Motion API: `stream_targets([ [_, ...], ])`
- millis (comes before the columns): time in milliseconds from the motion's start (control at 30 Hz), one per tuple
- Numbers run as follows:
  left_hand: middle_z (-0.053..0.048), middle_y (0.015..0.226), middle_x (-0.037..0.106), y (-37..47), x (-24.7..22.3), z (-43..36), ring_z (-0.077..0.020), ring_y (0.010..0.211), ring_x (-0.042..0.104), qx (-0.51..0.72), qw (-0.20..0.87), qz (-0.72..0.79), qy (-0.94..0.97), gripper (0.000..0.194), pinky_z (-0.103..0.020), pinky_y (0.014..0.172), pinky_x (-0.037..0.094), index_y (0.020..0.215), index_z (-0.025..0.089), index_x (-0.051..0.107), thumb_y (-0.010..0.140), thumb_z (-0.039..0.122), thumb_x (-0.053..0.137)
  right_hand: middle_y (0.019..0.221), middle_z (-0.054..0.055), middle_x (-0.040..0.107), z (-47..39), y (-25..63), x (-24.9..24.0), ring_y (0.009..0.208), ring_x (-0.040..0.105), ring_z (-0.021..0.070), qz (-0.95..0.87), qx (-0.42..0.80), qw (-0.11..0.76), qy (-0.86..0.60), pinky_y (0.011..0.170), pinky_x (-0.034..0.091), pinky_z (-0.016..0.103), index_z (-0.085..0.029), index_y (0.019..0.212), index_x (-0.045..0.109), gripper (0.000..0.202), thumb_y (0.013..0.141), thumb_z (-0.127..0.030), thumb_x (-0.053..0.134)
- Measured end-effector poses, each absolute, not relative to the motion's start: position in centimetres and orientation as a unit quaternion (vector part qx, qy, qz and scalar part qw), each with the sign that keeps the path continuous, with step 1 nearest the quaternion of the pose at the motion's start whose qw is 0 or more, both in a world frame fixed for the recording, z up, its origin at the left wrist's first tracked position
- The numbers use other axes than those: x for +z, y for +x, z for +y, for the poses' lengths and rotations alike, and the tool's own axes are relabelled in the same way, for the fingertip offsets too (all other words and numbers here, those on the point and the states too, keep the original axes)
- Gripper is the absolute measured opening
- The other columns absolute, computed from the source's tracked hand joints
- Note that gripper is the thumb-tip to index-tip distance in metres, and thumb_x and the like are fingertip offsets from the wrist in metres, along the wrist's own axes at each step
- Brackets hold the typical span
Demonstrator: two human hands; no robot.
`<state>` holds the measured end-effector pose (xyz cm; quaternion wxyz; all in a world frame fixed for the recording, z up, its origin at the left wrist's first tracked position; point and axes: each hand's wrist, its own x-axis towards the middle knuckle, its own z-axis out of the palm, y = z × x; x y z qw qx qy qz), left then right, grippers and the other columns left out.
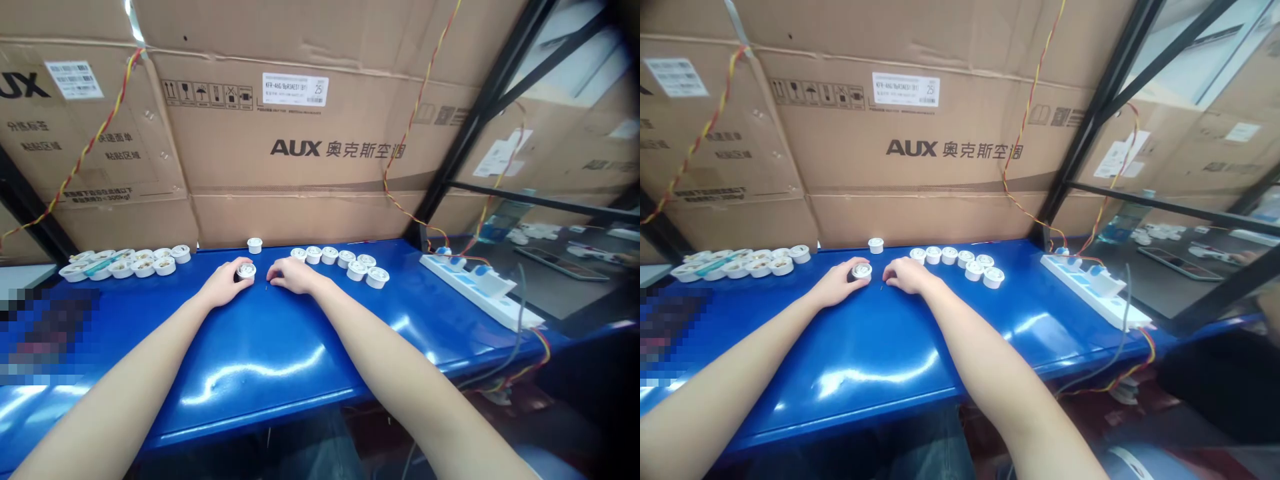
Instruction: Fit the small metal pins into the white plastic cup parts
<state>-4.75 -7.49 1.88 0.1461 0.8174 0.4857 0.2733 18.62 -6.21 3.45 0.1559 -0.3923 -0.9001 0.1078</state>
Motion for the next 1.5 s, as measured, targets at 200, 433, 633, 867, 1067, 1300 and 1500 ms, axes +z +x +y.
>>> stream_targets([
  [200,-0.001,0.114,0.069,-4.0,2.6,-8.1,-0.0247,0.104,0.064,0.33,0.122,0.46,0.815,0.046,-0.036,0.091,0.048,0.115,0.026,0.058,0.072,0.031,0.07,0.083,0.002,0.075,-6.5,17.8,3.5,0.076,0.067,0.0147,-0.819,0.188,0.32,-0.437,0.072,0.048,0.023,-0.018,0.084,0.075,0.009,0.08,-0.023,0.069],
  [433,-0.002,0.116,0.068,-3.2,2.7,-8.3,-0.0248,0.107,0.063,0.341,0.091,0.446,0.822,0.039,-0.035,0.093,0.048,0.112,0.026,0.061,0.074,0.031,0.068,0.086,0.002,0.076,-8.0,16.1,4.5,0.077,0.068,0.0155,-0.796,0.19,0.391,-0.421,0.073,0.049,0.025,-0.018,0.085,0.077,0.011,0.081,-0.02,0.067],
  [633,-0.003,0.118,0.067,-3.1,2.4,-8.3,-0.025,0.108,0.063,0.338,0.074,0.427,0.836,0.041,-0.037,0.094,0.049,0.115,0.024,0.061,0.075,0.032,0.068,0.084,0.001,0.076,-7.7,16.1,3.8,0.074,0.067,0.0155,-0.801,0.168,0.377,-0.433,0.07,0.048,0.025,-0.019,0.082,0.076,0.01,0.079,-0.022,0.067],
  [867,-0.004,0.121,0.066,-3.0,2.6,-8.5,-0.0256,0.111,0.061,0.309,0.057,0.437,0.843,0.039,-0.036,0.095,0.048,0.117,0.024,0.062,0.079,0.034,0.064,0.078,0.002,0.075,-7.7,16.0,3.7,0.071,0.067,0.0156,-0.785,0.212,0.374,-0.447,0.067,0.048,0.025,-0.018,0.079,0.076,0.009,0.077,-0.024,0.07],
  [1067,-0.005,0.124,0.065,-3.0,2.6,-8.5,-0.0259,0.113,0.061,0.312,0.055,0.433,0.844,0.04,-0.037,0.097,0.048,0.12,0.025,0.061,0.081,0.036,0.063,0.079,0.002,0.075,-7.6,16.1,3.5,0.071,0.066,0.0154,-0.785,0.223,0.395,-0.423,0.068,0.048,0.025,-0.018,0.08,0.076,0.012,0.078,-0.029,0.071],
  [1300,-0.004,0.119,0.068,-2.9,2.6,-8.4,-0.026,0.109,0.064,0.35,0.112,0.458,0.809,0.046,-0.036,0.094,0.049,0.12,0.025,0.056,0.077,0.035,0.068,0.095,0.003,0.073,-7.3,16.3,3.5,0.082,0.063,0.0146,-0.797,0.165,0.404,-0.418,0.078,0.047,0.026,-0.017,0.093,0.072,0.016,0.087,-0.025,0.058],
  [1500,-0.005,0.115,0.069,-3.0,2.3,-8.3,-0.0242,0.106,0.066,0.383,0.182,0.427,0.799,0.049,-0.035,0.092,0.051,0.119,0.024,0.048,0.076,0.035,0.069,0.114,0.008,0.067,-7.5,16.2,3.2,0.078,0.062,0.0143,-0.821,0.141,0.392,-0.39,0.077,0.049,0.029,-0.017,0.119,0.063,0.041,0.081,-0.033,0.068],
])
